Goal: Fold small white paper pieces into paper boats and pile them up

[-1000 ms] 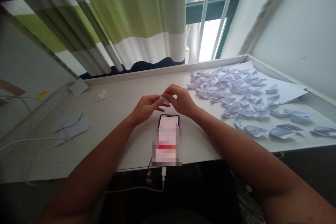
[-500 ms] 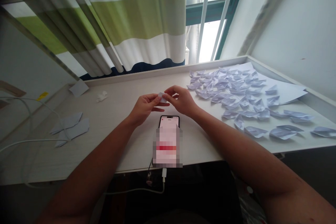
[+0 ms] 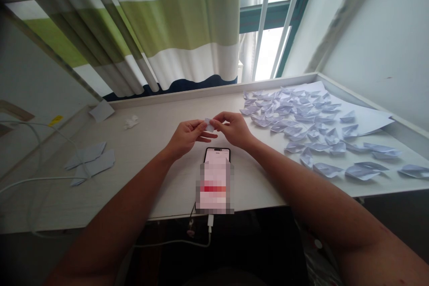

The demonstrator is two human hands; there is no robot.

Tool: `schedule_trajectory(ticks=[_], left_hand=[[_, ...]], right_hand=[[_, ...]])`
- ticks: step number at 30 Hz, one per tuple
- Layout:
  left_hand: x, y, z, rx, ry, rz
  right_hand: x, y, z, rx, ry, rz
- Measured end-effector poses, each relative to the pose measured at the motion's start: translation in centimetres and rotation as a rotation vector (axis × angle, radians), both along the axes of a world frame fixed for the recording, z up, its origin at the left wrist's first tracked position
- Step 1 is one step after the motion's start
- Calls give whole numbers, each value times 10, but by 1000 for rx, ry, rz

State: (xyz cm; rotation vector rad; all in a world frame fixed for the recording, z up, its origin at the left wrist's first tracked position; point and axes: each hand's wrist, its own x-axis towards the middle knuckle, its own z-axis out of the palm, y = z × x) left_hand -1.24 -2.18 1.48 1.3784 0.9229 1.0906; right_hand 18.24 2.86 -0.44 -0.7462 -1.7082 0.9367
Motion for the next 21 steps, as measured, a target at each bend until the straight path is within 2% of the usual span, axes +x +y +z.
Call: schedule_trajectory(ticks=[7,16,21], left_hand=[[-2,1,0,5,-5,-21],[5,0,-1,49,111,102],[4,1,-2,71,141,207]], right_hand=[[-2,-1,0,-16,11,-17],[1,-1,6,-35,68,76],[0,-2,5,-191,125,169]])
